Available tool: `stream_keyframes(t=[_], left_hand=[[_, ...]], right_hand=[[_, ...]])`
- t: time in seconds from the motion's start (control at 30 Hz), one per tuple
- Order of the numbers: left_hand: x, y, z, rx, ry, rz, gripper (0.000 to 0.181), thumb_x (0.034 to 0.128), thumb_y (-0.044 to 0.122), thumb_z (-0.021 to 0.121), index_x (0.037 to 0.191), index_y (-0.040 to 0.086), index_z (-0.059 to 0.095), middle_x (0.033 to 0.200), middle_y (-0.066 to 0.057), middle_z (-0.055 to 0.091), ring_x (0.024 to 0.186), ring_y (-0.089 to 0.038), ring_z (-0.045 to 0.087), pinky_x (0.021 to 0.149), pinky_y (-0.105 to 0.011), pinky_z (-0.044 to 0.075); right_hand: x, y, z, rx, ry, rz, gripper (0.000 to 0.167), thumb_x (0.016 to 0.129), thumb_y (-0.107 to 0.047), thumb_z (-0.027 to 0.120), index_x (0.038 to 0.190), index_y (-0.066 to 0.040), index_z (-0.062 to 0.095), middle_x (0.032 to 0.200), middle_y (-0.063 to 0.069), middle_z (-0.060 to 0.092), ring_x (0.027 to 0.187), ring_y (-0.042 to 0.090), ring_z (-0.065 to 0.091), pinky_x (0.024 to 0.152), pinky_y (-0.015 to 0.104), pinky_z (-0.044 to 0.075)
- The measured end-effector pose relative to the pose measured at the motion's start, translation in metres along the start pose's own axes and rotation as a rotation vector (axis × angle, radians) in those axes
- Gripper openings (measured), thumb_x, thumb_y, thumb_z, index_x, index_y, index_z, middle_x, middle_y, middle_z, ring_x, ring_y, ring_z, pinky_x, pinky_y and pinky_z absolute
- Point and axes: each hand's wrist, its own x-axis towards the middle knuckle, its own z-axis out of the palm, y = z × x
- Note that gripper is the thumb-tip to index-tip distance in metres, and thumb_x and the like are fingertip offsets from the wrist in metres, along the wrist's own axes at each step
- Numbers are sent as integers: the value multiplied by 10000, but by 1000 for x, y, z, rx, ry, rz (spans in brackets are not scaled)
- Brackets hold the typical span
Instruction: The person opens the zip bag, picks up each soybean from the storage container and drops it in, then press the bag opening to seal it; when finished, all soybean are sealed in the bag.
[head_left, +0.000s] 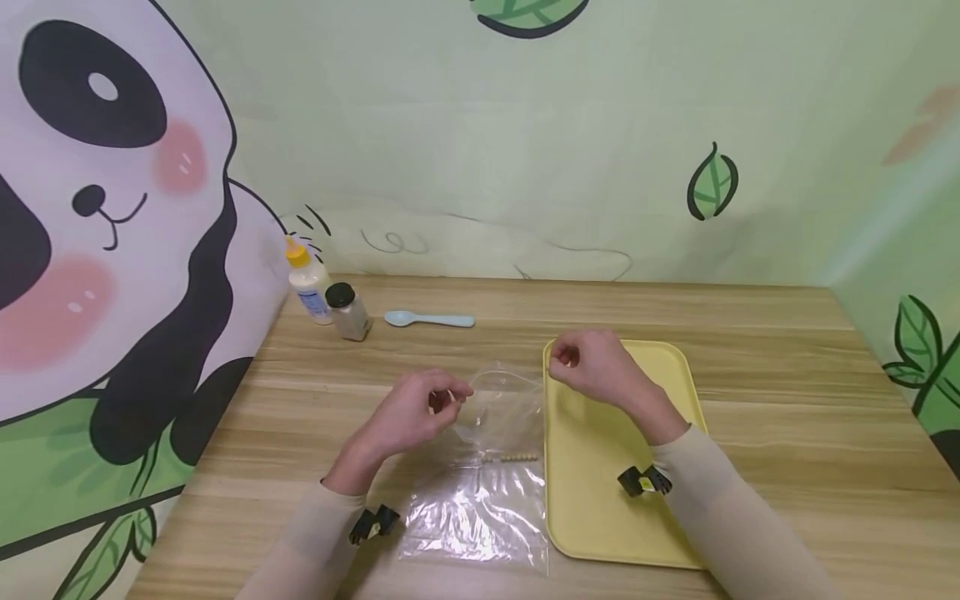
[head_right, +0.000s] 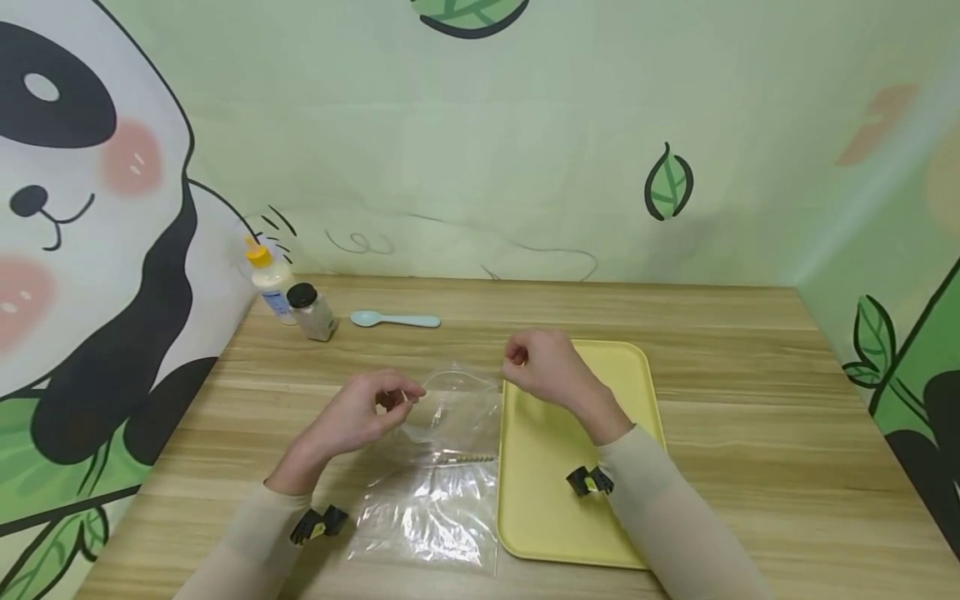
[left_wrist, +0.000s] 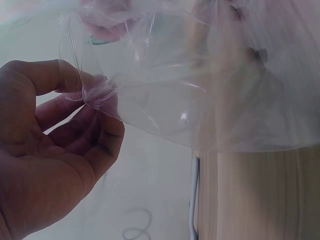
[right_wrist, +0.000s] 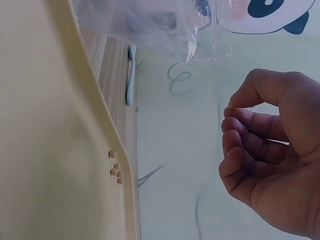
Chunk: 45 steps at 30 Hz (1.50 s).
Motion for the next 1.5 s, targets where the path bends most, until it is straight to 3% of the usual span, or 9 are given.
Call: stream_keyframes(t=[0.9,1.23,1.5], left_hand=[[0,-1,1,29,2,17,218,832,-13,629,1034,-2,711,919,-124,710,731,-100,604,670,-201,552],[1,1,-1,21,-9,28,223,832,-16,626,1039,-10,707,923,-136,708,728,-105,602,661,-204,550],[1,2,0,23,-2,20,221,826,-23,628,1030,-4,712,913,-122,708,728,-107,602,659,-204,550]], right_hand=[[-1,-33,2,73,78,-202,60,795,-109,628,801,-101,687,745,-21,636,678,139,569,597,222,488],[1,-39,11,110,83,-286,79,788,-78,625,812,-77,700,743,-3,658,668,101,577,599,209,520],[0,-45,17,121,44,-298,71,791,-80,639,834,-84,695,770,-10,658,690,96,574,616,222,529]])
